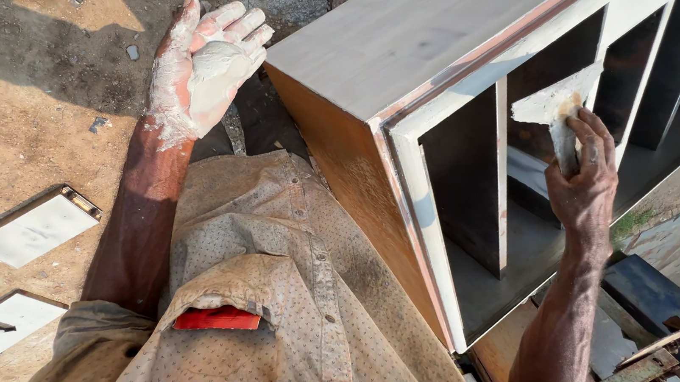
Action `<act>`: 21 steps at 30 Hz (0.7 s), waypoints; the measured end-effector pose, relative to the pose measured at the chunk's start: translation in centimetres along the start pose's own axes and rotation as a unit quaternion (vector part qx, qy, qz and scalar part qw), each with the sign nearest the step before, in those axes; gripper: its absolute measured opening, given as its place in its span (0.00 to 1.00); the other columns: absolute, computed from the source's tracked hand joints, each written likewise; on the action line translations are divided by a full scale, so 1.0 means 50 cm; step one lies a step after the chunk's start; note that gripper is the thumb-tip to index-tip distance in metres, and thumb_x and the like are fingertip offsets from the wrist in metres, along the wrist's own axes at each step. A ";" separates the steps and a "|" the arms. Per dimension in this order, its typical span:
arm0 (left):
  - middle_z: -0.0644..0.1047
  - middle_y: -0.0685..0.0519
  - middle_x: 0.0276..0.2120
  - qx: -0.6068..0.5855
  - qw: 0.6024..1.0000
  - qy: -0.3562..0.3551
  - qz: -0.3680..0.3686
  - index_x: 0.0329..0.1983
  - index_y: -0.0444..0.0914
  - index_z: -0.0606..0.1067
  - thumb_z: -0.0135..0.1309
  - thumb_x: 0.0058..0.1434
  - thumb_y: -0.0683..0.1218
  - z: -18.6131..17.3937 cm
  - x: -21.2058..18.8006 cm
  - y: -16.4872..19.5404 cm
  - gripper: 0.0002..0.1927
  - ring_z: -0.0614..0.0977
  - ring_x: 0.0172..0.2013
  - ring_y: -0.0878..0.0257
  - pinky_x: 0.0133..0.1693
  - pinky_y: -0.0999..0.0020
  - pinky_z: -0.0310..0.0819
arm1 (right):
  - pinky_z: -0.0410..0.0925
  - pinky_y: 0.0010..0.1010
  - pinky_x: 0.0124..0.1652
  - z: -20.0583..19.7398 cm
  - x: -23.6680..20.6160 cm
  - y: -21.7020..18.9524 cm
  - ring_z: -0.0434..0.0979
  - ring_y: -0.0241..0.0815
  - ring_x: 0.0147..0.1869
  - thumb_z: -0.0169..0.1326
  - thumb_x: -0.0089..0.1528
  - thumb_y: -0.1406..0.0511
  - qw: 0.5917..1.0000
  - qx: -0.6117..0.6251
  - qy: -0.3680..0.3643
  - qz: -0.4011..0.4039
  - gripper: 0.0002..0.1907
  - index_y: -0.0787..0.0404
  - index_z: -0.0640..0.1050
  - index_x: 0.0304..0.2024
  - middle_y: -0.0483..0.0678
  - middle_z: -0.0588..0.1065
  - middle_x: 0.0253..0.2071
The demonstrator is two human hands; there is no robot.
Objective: The person applies a white filler paste to the edges and corners of a wooden cabinet using a putty knife. They repeatedly scoop filler from a container and spread it along the frame, smoothing the surface.
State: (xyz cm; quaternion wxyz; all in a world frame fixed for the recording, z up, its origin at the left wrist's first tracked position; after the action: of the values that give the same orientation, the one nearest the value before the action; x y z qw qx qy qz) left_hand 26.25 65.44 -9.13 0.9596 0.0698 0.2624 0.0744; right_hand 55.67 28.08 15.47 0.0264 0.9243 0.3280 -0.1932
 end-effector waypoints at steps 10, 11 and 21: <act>0.62 0.40 0.73 0.020 0.999 0.020 0.027 0.53 0.32 0.62 0.51 0.72 0.63 -0.014 -0.024 0.022 0.30 0.64 0.76 0.42 0.77 0.48 0.57 | 0.70 0.44 0.65 0.019 0.005 -0.098 0.66 0.59 0.77 0.52 0.58 0.78 0.999 0.048 -0.001 0.016 0.35 0.58 0.72 0.69 0.57 0.65 0.75; 0.62 0.37 0.73 0.012 0.999 0.030 0.019 0.63 0.30 0.61 0.51 0.71 0.63 -0.018 -0.021 0.018 0.35 0.65 0.75 0.41 0.76 0.48 0.58 | 0.70 0.44 0.65 0.015 -0.001 -0.110 0.66 0.58 0.77 0.53 0.58 0.77 0.998 0.051 -0.025 0.026 0.35 0.57 0.72 0.69 0.57 0.64 0.75; 0.59 0.33 0.76 -0.044 0.999 0.015 0.003 0.74 0.29 0.59 0.52 0.70 0.64 -0.043 -0.013 -0.009 0.42 0.63 0.76 0.40 0.78 0.48 0.55 | 0.66 0.49 0.66 0.028 0.025 -0.298 0.70 0.59 0.69 0.61 0.48 0.74 0.977 -0.097 -0.175 -0.069 0.42 0.51 0.74 0.68 0.47 0.67 0.73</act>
State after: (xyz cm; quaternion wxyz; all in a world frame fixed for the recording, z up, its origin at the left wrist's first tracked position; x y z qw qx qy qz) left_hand 24.64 65.08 -10.75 0.9575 0.0267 0.2727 0.0896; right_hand 46.91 40.25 14.89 0.1596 0.8443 0.3986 -0.3205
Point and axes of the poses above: each hand's wrist, its own x-axis towards the middle knuckle, its own z-axis out of the palm, y = z × x, the point moved 10 cm from there along x, towards the middle knuckle
